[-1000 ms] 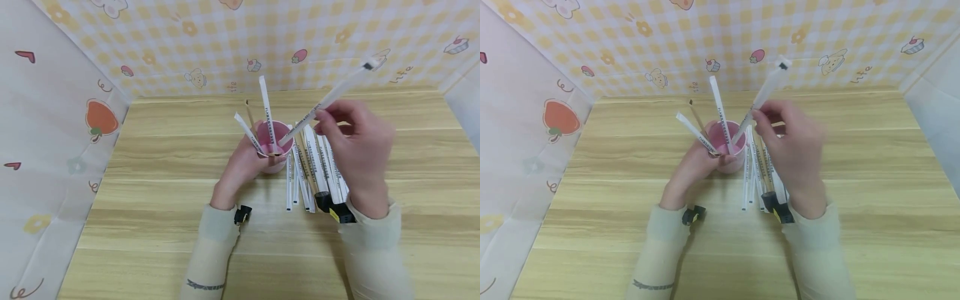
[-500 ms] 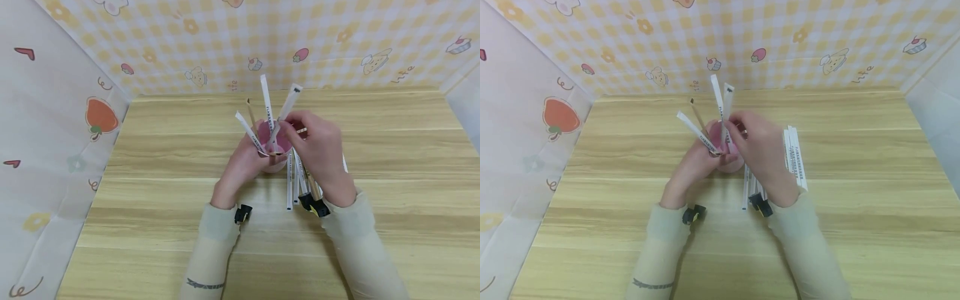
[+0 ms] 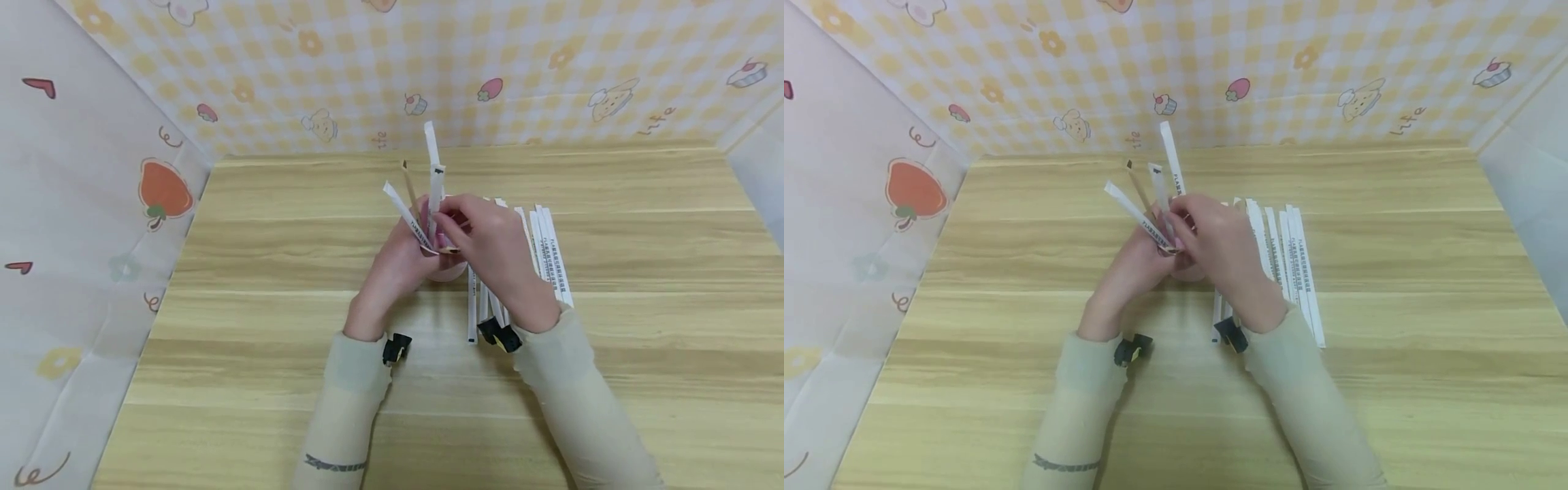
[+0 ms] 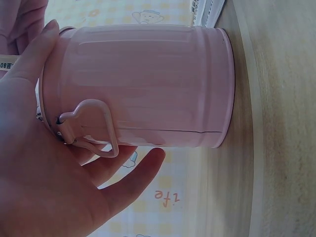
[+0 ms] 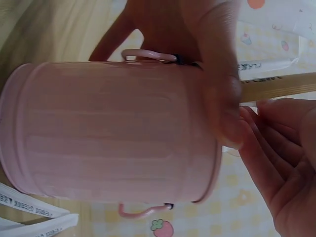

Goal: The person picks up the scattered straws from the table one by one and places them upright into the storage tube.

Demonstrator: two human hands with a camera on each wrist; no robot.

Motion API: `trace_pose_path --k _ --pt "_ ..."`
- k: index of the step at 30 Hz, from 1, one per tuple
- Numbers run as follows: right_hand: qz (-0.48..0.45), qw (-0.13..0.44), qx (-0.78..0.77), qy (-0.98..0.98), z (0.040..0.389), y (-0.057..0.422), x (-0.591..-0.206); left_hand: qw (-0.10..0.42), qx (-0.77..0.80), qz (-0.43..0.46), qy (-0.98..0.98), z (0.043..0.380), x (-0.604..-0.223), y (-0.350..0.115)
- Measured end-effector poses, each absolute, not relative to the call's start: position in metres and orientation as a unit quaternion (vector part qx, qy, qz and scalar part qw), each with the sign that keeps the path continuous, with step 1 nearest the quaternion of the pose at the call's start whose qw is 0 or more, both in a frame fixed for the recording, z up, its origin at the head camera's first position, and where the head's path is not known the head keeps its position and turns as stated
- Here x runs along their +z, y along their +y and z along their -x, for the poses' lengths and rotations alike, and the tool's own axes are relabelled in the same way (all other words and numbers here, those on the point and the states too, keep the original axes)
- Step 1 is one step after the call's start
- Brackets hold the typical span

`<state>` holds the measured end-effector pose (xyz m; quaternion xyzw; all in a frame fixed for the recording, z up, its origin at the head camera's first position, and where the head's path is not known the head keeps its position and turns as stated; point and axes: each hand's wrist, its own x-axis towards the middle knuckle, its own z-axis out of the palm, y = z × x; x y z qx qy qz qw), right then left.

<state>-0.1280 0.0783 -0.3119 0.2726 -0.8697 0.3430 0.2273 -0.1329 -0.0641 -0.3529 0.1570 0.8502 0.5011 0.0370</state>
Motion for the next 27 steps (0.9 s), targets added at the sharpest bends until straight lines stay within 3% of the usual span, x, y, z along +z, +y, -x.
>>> trace_pose_path --k 9,27 --pt "-0.276 0.183 0.337 -0.882 0.1288 0.0743 -0.3172 0.020 0.454 -0.166 0.875 0.1332 -0.3540 -0.0637" --pt "-0.275 0.198 0.327 -0.882 0.1333 0.0776 -0.3173 0.013 0.448 -0.151 0.881 0.1309 -0.3535 -0.0644"
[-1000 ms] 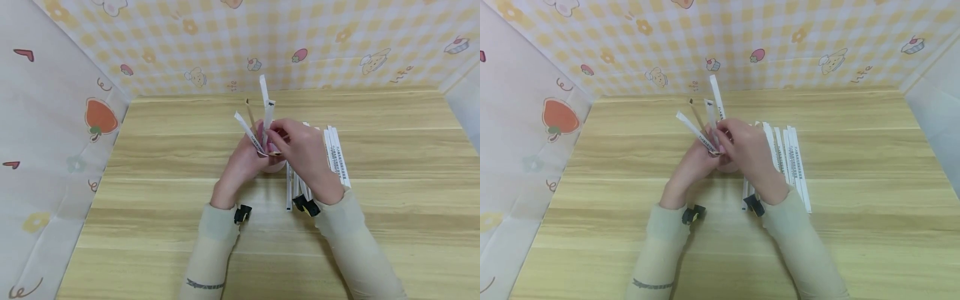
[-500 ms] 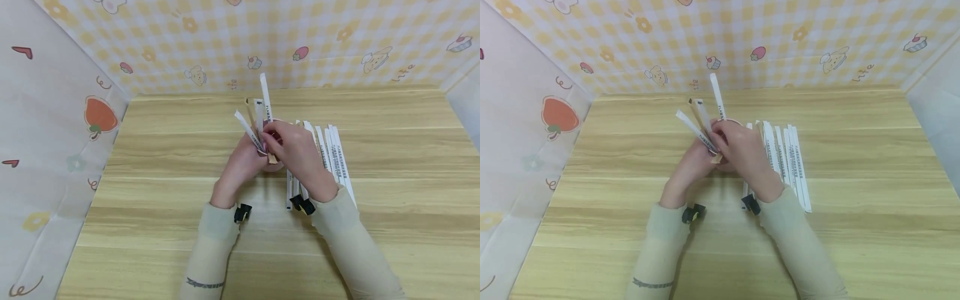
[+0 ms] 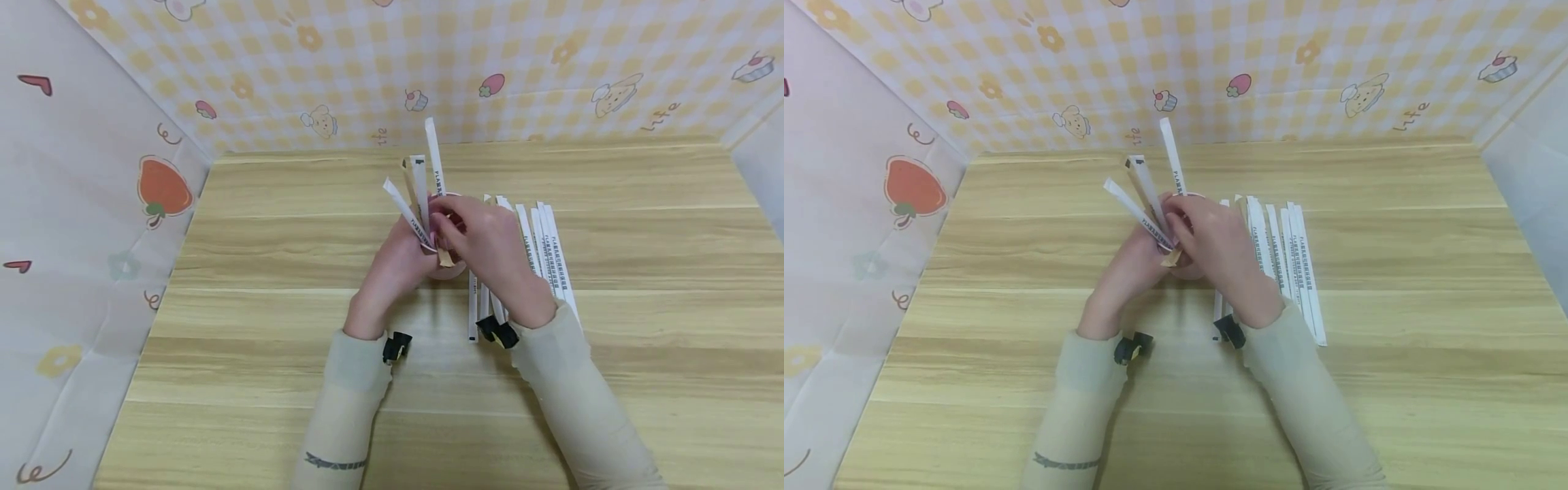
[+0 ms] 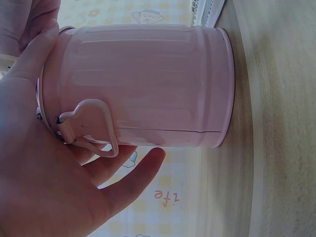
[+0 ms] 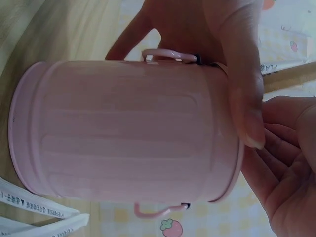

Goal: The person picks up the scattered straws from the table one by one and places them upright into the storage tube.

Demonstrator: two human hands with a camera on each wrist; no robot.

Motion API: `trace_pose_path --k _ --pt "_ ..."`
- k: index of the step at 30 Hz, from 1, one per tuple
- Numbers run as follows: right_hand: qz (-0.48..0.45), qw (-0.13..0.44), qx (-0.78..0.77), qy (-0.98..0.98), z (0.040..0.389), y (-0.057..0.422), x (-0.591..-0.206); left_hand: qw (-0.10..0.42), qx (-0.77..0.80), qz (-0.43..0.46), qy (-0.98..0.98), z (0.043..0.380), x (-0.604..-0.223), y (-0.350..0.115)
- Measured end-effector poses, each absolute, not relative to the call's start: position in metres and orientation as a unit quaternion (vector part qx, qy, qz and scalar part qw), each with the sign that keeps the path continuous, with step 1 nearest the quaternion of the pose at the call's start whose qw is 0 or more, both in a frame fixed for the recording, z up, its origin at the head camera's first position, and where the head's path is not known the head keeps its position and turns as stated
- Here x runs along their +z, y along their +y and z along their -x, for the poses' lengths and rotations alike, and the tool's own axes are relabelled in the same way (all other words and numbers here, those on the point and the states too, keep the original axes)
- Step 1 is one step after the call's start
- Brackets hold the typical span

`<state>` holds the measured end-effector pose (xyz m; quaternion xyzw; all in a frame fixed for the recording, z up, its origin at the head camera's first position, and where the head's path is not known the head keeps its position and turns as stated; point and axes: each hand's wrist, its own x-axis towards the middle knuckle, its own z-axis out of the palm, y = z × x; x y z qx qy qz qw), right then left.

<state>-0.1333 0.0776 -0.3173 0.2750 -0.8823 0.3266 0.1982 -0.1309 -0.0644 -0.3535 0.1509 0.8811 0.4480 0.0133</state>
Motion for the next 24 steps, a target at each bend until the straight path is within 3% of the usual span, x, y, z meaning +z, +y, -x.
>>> trace_pose_path --k 16,24 --pt "-0.202 0.220 0.347 -0.889 0.143 0.115 -0.306 0.019 0.471 -0.137 0.871 0.130 -0.355 -0.063" --pt "-0.093 0.123 0.349 -0.924 0.153 0.150 -0.307 0.026 0.482 -0.139 0.865 0.131 -0.354 -0.062"
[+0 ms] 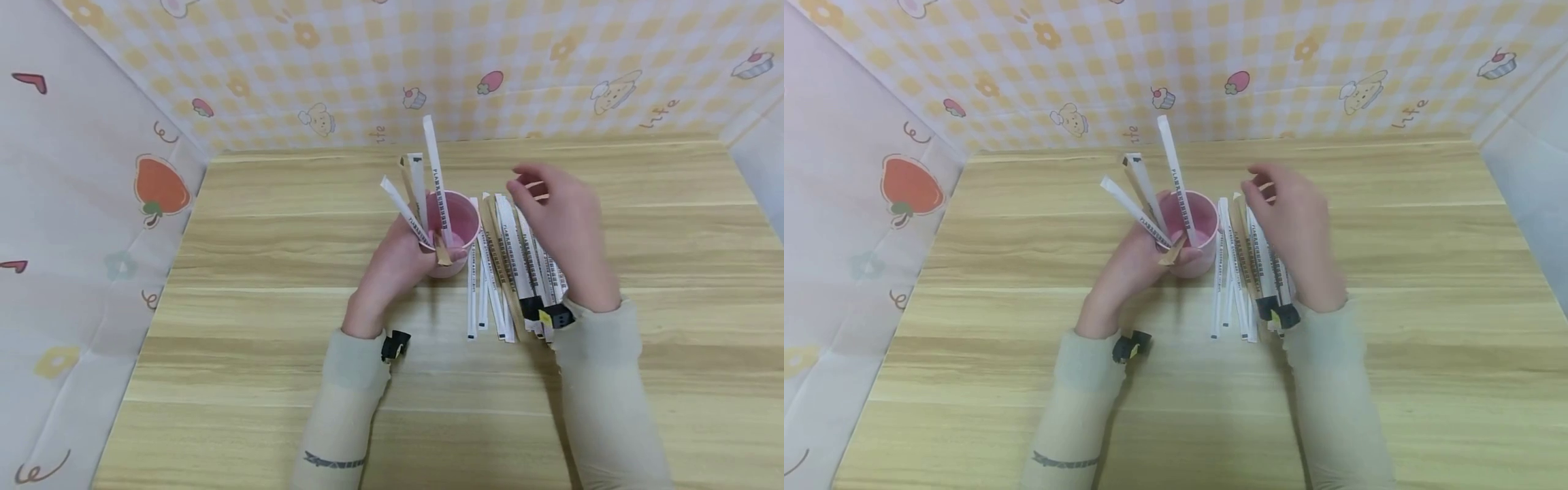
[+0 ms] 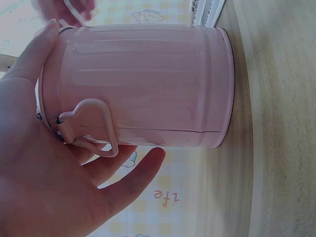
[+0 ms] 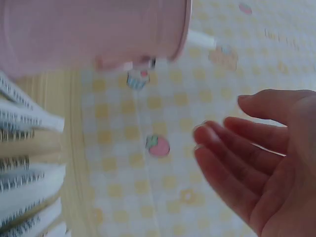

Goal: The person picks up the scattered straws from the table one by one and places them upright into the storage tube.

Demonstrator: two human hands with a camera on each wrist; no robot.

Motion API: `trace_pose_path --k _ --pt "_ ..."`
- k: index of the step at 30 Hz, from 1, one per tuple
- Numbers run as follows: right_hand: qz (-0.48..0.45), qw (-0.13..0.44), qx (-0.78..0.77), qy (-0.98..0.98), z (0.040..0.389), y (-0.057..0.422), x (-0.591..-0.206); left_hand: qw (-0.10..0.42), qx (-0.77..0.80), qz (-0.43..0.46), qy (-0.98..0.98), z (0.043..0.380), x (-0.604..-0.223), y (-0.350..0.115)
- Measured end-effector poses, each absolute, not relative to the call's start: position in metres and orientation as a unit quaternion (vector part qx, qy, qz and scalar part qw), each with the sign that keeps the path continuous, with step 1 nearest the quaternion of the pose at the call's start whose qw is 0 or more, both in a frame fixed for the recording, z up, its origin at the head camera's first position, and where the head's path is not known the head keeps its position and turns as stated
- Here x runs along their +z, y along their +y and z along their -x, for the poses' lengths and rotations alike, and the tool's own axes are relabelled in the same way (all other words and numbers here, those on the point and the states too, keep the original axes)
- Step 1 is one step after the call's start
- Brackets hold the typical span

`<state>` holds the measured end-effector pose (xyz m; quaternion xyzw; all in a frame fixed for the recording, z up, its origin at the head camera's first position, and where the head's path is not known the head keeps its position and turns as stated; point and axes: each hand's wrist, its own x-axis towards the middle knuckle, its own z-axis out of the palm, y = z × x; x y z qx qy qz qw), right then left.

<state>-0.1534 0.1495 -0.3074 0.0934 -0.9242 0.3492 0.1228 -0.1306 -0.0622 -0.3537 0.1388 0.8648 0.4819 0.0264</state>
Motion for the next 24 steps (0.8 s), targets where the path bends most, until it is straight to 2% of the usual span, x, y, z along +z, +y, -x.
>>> trace_pose_path --k 14,24 --pt "-0.020 -0.106 0.298 -0.949 0.169 0.204 -0.334 0.036 0.491 -0.141 0.859 0.132 -0.355 -0.061" --pt "0.047 -0.194 0.285 -0.938 0.171 0.229 -0.358 0.035 0.470 -0.125 0.873 0.130 -0.354 -0.060"
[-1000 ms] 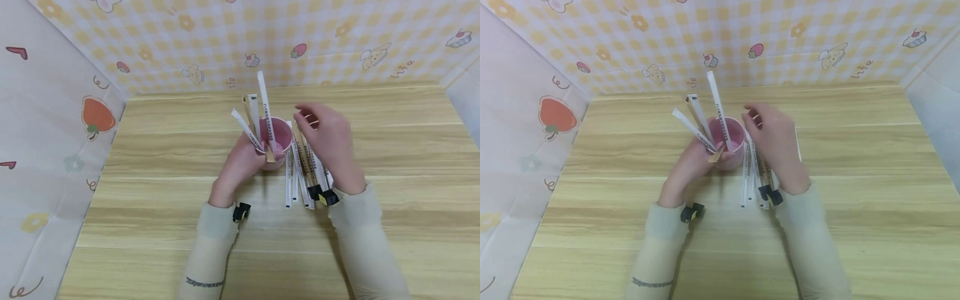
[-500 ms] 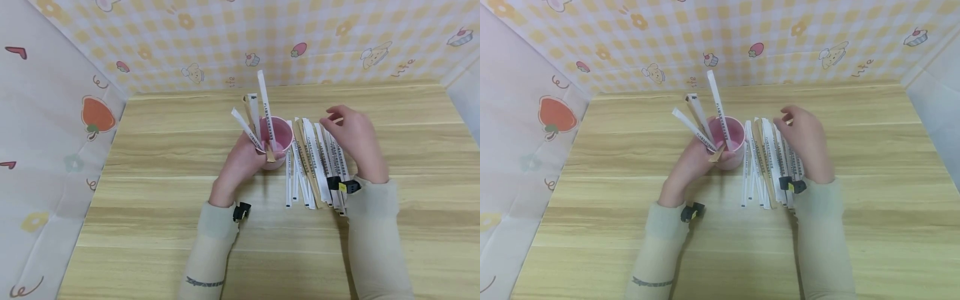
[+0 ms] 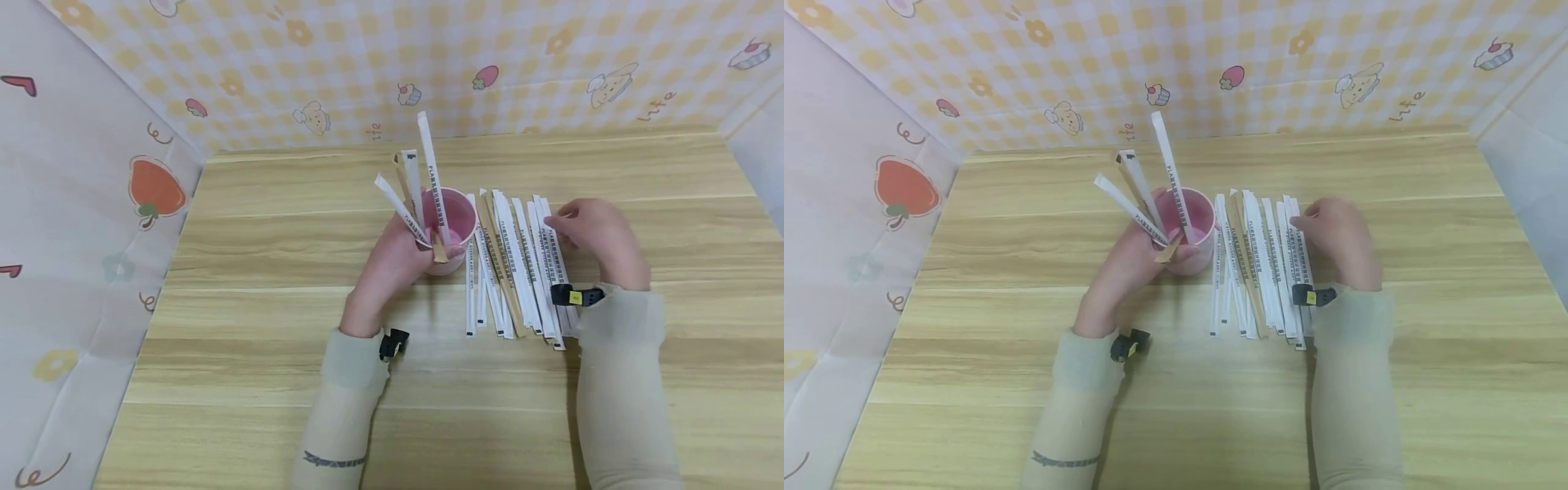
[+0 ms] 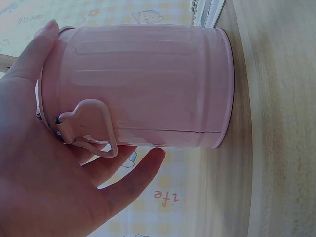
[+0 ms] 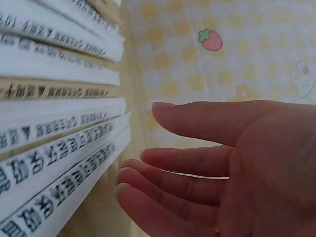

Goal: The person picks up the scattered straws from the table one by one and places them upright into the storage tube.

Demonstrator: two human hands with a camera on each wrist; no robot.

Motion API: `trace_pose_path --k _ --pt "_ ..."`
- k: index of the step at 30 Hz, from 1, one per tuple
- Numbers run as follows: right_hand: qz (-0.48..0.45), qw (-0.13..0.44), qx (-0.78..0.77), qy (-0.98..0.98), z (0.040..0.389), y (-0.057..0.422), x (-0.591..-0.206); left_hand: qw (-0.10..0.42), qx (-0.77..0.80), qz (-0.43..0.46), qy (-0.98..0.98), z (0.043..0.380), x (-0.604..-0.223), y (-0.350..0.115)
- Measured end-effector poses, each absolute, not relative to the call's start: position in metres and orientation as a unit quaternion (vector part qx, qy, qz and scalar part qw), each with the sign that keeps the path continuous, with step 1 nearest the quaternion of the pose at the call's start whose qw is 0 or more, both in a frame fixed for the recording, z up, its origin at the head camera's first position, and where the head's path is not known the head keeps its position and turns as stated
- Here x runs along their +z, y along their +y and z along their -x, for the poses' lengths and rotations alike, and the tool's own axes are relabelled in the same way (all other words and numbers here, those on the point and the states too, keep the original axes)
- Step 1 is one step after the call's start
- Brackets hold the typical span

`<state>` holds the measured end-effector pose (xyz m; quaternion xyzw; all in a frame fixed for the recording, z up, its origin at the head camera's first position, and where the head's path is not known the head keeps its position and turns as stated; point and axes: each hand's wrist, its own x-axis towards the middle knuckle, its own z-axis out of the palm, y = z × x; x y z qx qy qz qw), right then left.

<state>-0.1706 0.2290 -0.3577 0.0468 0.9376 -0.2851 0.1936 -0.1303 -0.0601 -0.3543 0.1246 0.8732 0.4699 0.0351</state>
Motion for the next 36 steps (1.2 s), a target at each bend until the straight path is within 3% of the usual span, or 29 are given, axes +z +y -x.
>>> trace_pose_path --k 6,16,28,36 --pt "-0.061 0.224 -0.296 0.927 0.171 0.232 -0.366 0.033 0.483 -0.131 0.865 0.131 -0.352 -0.061" --pt "-0.060 0.225 -0.299 0.925 0.169 0.232 -0.375 0.031 0.474 -0.126 0.871 0.130 -0.353 -0.060" --pt "-0.043 0.220 -0.261 0.939 0.171 0.230 -0.371 0.029 0.468 -0.123 0.875 0.130 -0.354 -0.063" --pt "-0.040 0.179 -0.259 0.948 0.167 0.230 -0.360 0.034 0.476 -0.127 0.869 0.130 -0.352 -0.061"
